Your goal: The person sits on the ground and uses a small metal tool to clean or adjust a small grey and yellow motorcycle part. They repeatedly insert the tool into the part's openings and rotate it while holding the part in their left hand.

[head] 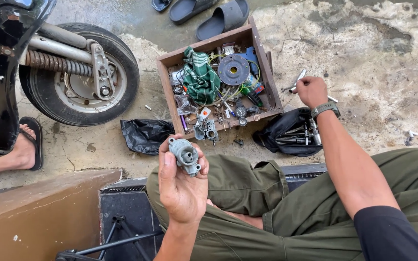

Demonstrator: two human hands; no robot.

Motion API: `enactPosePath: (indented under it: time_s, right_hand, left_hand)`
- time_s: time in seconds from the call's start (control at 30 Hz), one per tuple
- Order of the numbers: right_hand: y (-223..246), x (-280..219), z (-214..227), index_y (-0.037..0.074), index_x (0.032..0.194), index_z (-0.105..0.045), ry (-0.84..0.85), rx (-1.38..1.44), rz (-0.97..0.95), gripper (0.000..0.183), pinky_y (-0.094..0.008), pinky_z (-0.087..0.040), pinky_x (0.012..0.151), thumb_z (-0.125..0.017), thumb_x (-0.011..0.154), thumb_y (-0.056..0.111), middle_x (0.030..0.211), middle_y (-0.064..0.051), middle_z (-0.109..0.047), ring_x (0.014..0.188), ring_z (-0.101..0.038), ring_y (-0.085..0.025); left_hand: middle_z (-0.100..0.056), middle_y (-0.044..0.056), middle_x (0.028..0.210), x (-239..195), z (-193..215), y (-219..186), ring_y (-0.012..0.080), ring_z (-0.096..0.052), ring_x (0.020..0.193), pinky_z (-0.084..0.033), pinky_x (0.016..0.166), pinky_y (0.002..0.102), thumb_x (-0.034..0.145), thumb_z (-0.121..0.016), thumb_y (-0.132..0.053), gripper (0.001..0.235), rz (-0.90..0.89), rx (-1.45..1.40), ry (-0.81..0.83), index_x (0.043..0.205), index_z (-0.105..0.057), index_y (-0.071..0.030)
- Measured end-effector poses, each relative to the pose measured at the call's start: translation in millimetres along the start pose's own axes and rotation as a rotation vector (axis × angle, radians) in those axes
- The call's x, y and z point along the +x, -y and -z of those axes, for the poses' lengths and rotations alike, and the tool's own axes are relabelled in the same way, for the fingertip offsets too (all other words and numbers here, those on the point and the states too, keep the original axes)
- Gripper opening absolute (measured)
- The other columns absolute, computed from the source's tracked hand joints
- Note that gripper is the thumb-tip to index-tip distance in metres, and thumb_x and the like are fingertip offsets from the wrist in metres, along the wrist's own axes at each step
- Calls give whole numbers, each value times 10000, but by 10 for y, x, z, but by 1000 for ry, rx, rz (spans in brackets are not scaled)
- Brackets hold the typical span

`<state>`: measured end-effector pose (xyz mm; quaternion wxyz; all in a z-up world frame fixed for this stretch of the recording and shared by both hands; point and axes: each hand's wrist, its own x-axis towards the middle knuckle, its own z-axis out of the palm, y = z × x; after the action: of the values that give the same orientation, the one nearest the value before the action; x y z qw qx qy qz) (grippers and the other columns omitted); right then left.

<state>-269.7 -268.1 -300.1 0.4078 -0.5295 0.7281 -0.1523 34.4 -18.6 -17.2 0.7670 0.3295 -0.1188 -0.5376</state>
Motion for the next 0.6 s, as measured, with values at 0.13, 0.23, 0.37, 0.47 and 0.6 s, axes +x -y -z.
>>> enactPosePath:
  time_s: [0.13,0.23,0.37,0.47,0.6]
  right_hand:
    - [-97,103,32,88,815,-778,-66,-45,117,313,-316,-350,404,-563,1016,192,601,-39,-647,436,-417,-133]
    - [-121,180,7,38,938,-792,49,-160,75,298,-338,-395,446,-530,961,178,662,-80,-674,519,-499,-188]
    - [-30,324,7,3,745,-742,252,-333,37,359,-332,-343,457,-576,985,213,493,-82,-526,423,-367,-181]
    - [170,514,107,-8,742,-764,299,-318,3,341,-332,-353,455,-597,968,186,476,-87,-527,408,-356,-175]
    - [389,765,143,-6,945,-807,230,-298,33,267,-289,-383,420,-574,913,122,735,-127,-754,449,-426,-143]
  left_hand:
    - [-607,191,962,-16,-3,6,237,-573,778,-481,641,321,1041,-546,-247,341,-3,-3,6,1278,-539,-2]
    - [-596,194,950,-18,-25,9,242,-564,771,-479,643,320,1043,-541,-230,337,-12,-19,11,1276,-545,13]
    - [-594,205,932,-20,-41,1,229,-552,749,-459,627,313,1042,-536,-251,362,1,22,-2,1269,-525,30]
    - [-583,215,908,-1,28,33,233,-543,715,-438,580,321,1038,-545,-252,372,13,34,-19,1268,-524,40]
    - [-579,257,894,21,209,101,271,-558,704,-460,576,342,1055,-522,-217,372,2,-35,11,1285,-505,75]
